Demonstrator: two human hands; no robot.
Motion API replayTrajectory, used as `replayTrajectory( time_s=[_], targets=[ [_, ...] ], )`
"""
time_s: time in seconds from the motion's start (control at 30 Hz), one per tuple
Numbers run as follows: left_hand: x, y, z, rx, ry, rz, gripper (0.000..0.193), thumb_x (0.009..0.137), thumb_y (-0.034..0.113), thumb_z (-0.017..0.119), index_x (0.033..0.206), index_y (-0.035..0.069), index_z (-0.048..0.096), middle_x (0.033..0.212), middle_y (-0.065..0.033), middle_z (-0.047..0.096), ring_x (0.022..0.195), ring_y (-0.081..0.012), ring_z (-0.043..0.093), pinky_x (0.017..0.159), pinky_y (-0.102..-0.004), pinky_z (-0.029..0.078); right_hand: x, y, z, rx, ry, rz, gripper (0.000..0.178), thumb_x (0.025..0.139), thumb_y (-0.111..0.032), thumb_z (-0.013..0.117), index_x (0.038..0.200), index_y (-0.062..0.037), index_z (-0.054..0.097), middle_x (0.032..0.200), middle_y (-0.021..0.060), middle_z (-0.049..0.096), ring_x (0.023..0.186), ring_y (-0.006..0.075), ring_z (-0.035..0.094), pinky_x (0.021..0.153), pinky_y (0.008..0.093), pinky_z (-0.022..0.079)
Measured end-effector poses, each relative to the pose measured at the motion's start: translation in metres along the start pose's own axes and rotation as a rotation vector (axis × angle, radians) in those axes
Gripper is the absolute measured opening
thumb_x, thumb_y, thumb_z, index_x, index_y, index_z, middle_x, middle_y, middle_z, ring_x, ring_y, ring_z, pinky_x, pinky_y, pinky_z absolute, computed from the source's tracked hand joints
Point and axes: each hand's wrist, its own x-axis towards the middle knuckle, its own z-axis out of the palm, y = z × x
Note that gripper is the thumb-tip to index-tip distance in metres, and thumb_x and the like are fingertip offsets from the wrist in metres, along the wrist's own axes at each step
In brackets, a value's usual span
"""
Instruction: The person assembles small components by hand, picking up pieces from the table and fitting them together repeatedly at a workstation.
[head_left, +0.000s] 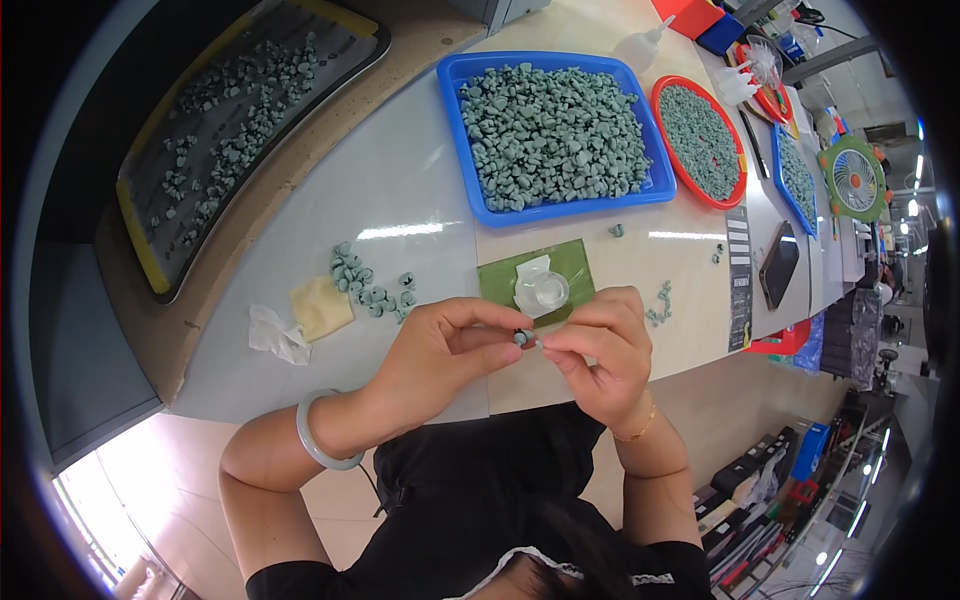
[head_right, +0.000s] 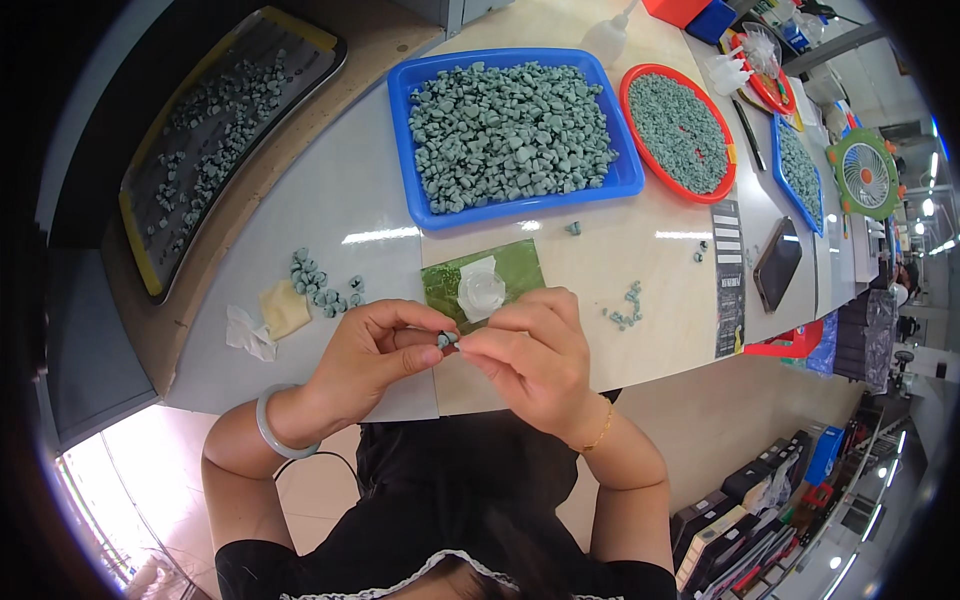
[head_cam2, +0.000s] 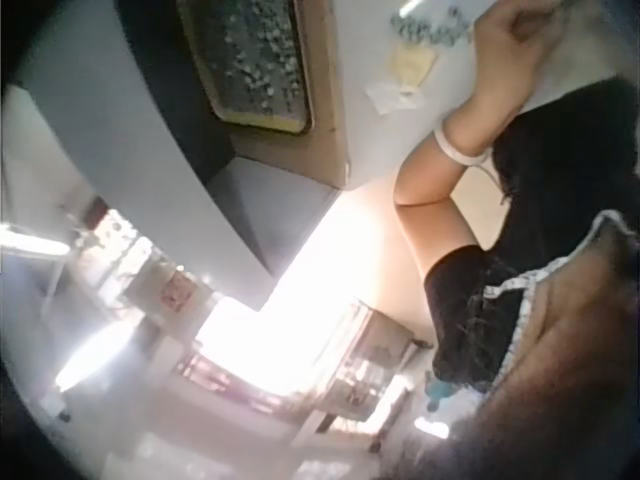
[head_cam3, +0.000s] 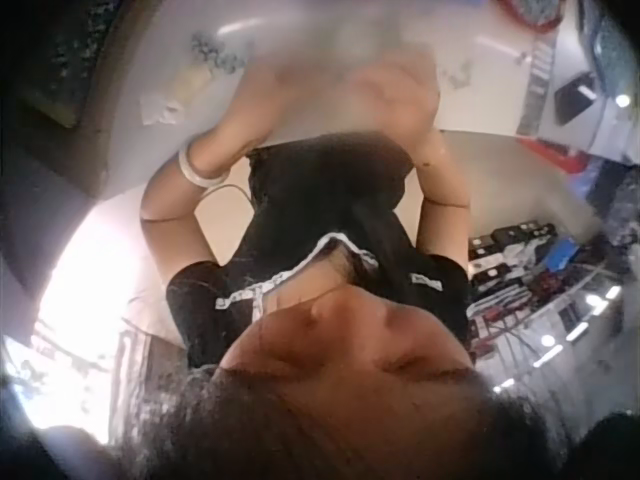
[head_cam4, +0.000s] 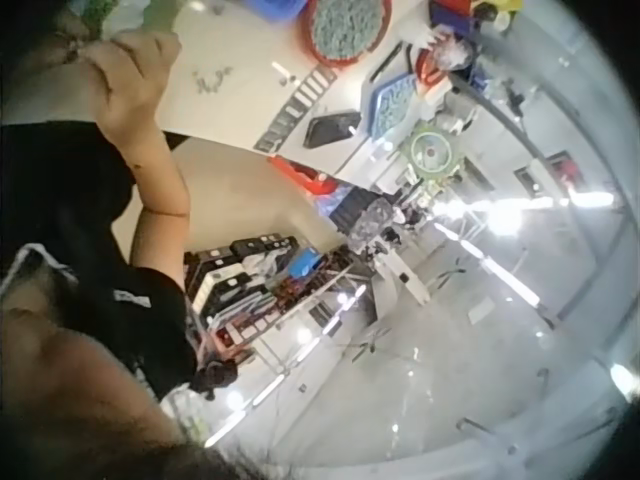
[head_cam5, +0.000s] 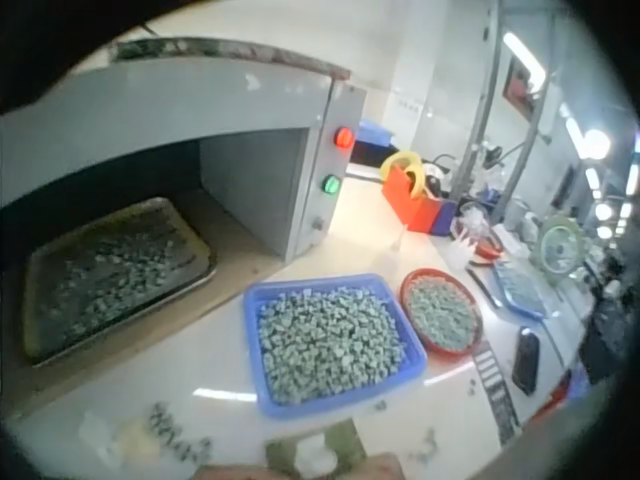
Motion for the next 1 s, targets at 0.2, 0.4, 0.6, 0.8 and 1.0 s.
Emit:
replayTrajectory(
  time_s=[0.2, 0.4, 0.6, 0.8, 1.0],
  targets=[
    [0.001, -0.002, 0.0, -0.011, 0.009, -0.022, 0.023, 0.081, 0.001, 0.062, 0.102, -0.004, 0.056, 0.101, -0.0097, 0.06, 0.092, -0.0135, 0.059, 0.084, -0.0248, 0.047, -0.003, 0.003, 0.011, -0.031, 0.033, -0.05, 0.023, 0.061, -0.006, 0.071, 0.081, -0.0127, 0.064, 0.079, -0.0017, 0.055, 0.074, 0.0198, 0.047, 0.066, 0.0288, 0.037],
    [0.0, 0.003, -0.003, 0.037, -0.014, -0.037, 0.022, 0.081, 0.002, 0.062, 0.101, -0.005, 0.056, 0.099, -0.0103, 0.06, 0.09, -0.0131, 0.059, 0.083, -0.0241, 0.048, -0.005, 0.006, 0.013, -0.075, 0.014, -0.166, 0.027, 0.058, -0.005, 0.068, 0.083, -0.0132, 0.062, 0.081, -0.0028, 0.055, 0.074, 0.0181, 0.046, 0.067, 0.0292, 0.035],
    [-0.003, 0.005, 0.002, 0.056, -0.048, -0.006, 0.02, 0.081, 0.0, 0.061, 0.1, -0.004, 0.057, 0.097, -0.0084, 0.061, 0.09, -0.0123, 0.059, 0.081, -0.0233, 0.047, -0.007, 0.01, 0.008, 0.037, -0.042, -0.176, 0.026, 0.062, -0.006, 0.069, 0.086, -0.012, 0.061, 0.084, -0.0005, 0.057, 0.075, 0.0198, 0.048, 0.067, 0.0308, 0.037],
    [0.015, 0.044, 0.004, 0.374, 0.055, 0.185, 0.019, 0.08, 0.0, 0.061, 0.099, -0.002, 0.058, 0.093, -0.0048, 0.061, 0.089, -0.0116, 0.059, 0.079, -0.0245, 0.047, -0.018, -0.003, -0.005, 0.173, 0.066, 0.035, 0.024, 0.071, -0.011, 0.069, 0.09, -0.0066, 0.054, 0.083, 0.0075, 0.058, 0.072, 0.0251, 0.051, 0.067, 0.0329, 0.041],
    [0.039, 0.097, -0.018, 1.139, 0.366, 0.766, 0.016, 0.074, 0.007, 0.063, 0.09, 0.002, 0.062, 0.086, -0.0089, 0.062, 0.081, -0.0235, 0.06, 0.075, -0.0317, 0.046, -0.023, -0.007, -0.023, 0.12, 0.037, 0.059, 0.021, 0.072, -0.008, 0.067, 0.088, -0.0047, 0.054, 0.08, 0.0089, 0.057, 0.071, 0.0252, 0.052, 0.065, 0.0323, 0.042]
  ],
)
